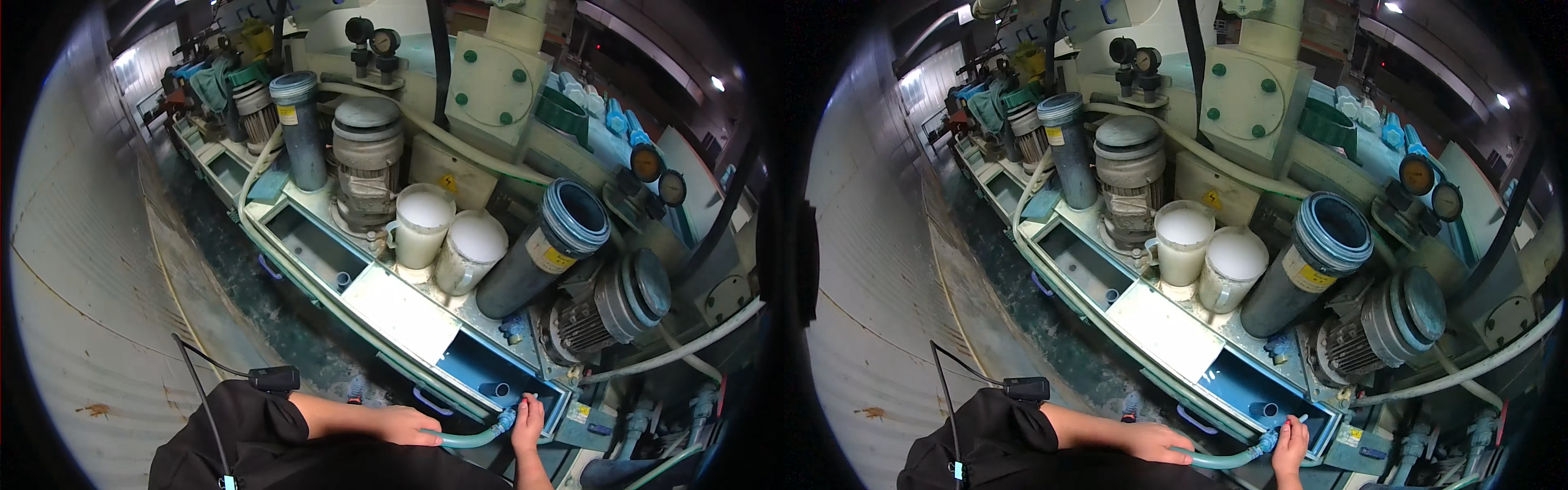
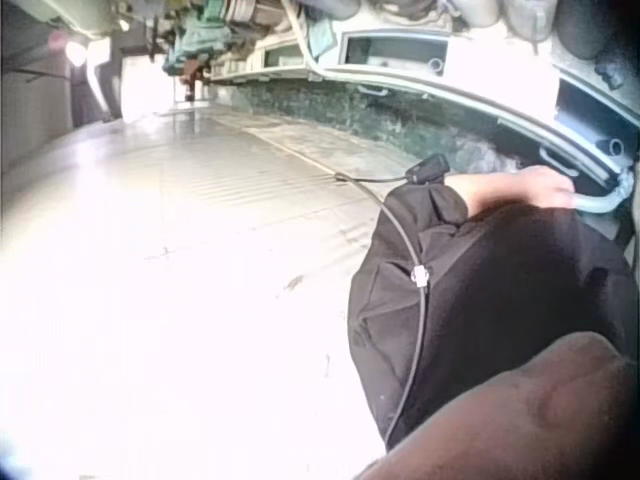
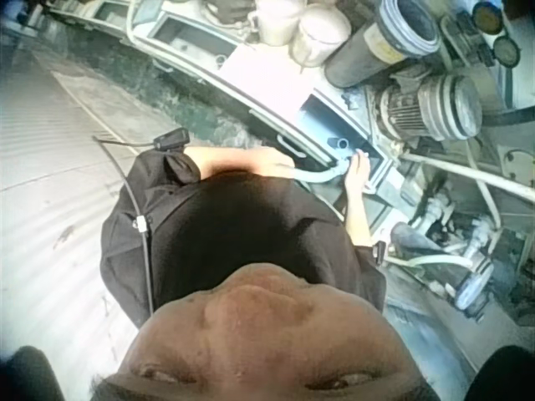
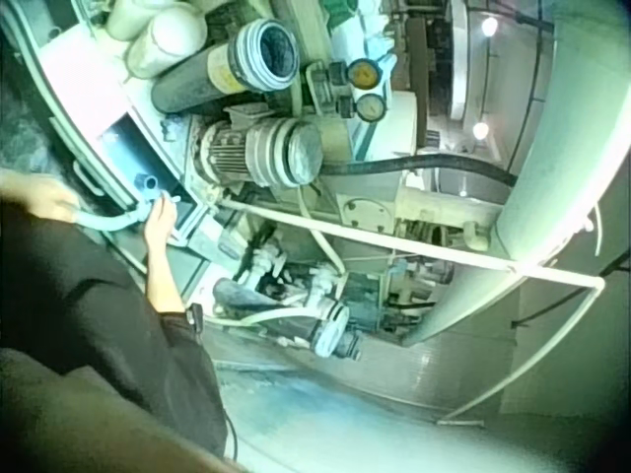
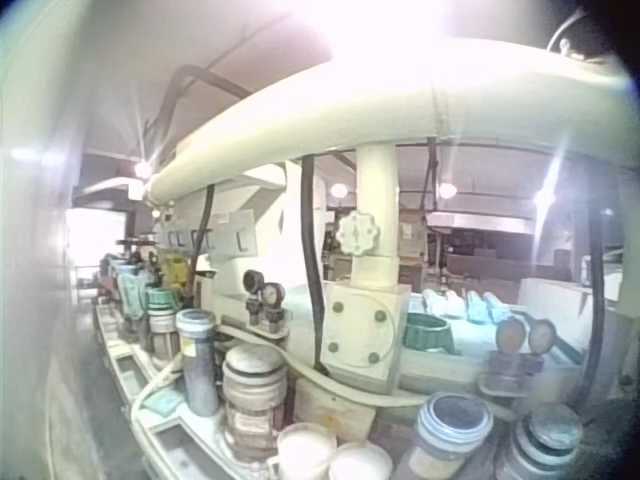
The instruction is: Cleaning and filling a machine coolant tray using an industrial hose.
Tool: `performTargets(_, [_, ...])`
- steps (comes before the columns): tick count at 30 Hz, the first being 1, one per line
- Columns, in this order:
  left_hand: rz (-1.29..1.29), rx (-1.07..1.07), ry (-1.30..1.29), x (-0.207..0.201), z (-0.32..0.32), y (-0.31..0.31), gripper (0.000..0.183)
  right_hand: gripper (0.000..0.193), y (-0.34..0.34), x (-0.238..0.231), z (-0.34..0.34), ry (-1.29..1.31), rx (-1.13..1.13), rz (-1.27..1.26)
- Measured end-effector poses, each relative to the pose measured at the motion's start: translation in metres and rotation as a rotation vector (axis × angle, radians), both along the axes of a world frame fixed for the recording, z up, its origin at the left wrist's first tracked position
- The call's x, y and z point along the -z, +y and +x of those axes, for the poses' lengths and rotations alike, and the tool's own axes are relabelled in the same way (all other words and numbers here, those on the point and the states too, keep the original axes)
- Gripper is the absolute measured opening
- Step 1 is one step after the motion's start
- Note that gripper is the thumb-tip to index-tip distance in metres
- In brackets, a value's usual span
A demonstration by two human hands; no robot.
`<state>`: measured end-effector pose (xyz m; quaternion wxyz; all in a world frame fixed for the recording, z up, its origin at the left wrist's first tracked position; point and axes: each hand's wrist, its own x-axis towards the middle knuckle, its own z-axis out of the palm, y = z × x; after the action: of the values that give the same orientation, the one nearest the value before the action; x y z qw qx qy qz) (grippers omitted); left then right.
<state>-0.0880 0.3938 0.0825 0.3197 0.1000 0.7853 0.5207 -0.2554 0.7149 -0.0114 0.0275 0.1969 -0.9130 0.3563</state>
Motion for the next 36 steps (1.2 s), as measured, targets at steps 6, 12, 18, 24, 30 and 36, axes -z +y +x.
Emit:
performTargets(6, [-0.029,0.068,-0.085,-0.007,-0.009,-0.005,0.050,0.026,-0.003,-0.004,0.004,0.024,0.007,0.023])
performTargets(12, [0.015,0.039,-0.076,-0.006,-0.010,-0.007,0.050,0.026,0.000,-0.001,0.007,0.023,0.038,0.012])
performTargets(18, [0.138,0.088,-0.144,0.009,-0.012,-0.023,0.041,0.027,-0.006,-0.005,0.006,0.026,0.020,0.046])
performTargets(24, [0.186,0.175,-0.167,0.038,-0.011,-0.038,0.039,0.027,-0.010,-0.012,0.015,0.004,0.029,0.055])
performTargets(30, [0.172,0.115,-0.217,0.061,-0.002,-0.040,0.037,0.027,-0.014,-0.017,0.024,0.029,0.014,0.117])
performTargets(36, [0.132,0.140,-0.249,0.078,0.006,-0.033,0.042,0.026,-0.012,-0.016,0.022,0.037,-0.002,0.135])
